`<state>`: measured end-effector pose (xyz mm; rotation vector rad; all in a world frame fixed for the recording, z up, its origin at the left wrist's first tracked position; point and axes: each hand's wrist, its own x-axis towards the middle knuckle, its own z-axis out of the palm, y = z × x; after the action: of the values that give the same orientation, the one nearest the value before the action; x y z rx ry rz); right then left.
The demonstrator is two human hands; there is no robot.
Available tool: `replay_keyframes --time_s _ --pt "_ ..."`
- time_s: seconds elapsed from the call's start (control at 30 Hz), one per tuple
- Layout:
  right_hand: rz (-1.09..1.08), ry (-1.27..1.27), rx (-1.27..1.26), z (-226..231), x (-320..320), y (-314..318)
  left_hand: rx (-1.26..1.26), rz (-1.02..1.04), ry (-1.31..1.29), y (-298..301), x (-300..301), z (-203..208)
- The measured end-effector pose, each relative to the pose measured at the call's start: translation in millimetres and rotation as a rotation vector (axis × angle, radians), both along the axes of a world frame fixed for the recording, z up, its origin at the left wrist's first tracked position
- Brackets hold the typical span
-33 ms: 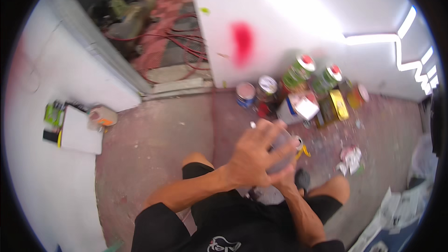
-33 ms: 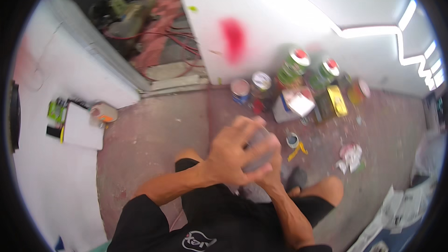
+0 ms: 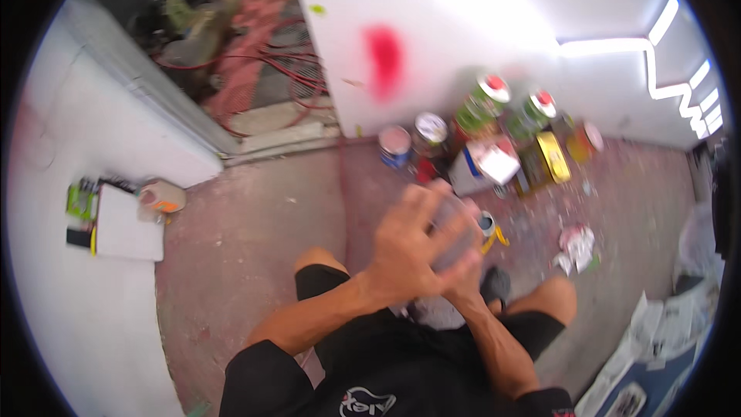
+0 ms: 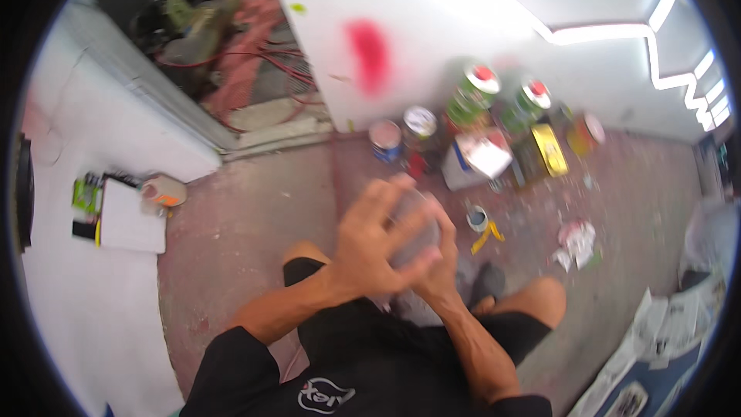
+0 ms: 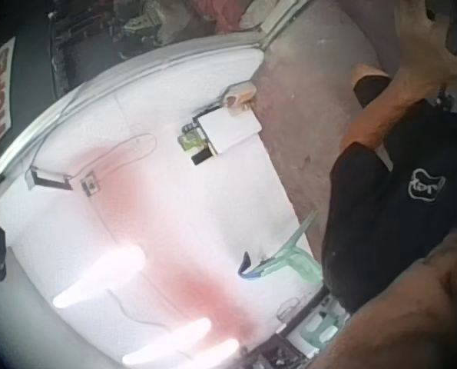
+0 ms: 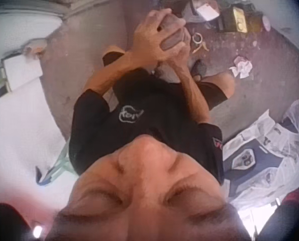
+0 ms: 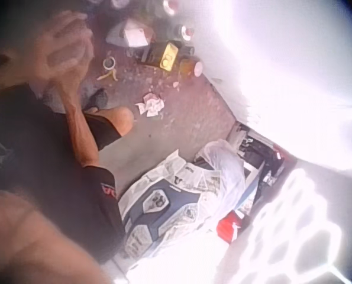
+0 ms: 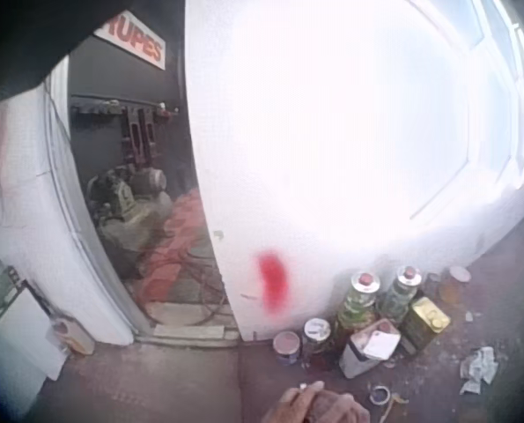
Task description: The person opens a paint can, mixes the paint with a stick, adds thinner from a yellow tin, and pours the mixture into a spray gun cup. They also wipe a car part covered with newspaper using a cloth.
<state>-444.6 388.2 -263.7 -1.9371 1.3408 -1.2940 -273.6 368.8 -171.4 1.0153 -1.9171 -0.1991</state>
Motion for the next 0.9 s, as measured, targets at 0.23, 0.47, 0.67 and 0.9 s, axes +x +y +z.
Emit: replay_keyframes --time_s 0.23,0.47,0.67,0.9 --pt "0.073 -0.376 0.015 -73.0 -6.5 -1.2 0.823 0.053 1.651 -19.6 11.3 -113.8" --pt "0.14 -0.386 0.032 -91.3 -22.8 17.4 1.159 0.387 1.836 -33.3 47.9 -338.8" --pt "0.158 -0.407 0.08 -90.1 -9.2 21.8 1.446 0.498 1.77 -28.5 74.3 -430.3" --pt "0.083 -0.341 0.084 -73.1 -24.9 17.1 1.471 0.268 0.736 32.5 50.2 -350.1"
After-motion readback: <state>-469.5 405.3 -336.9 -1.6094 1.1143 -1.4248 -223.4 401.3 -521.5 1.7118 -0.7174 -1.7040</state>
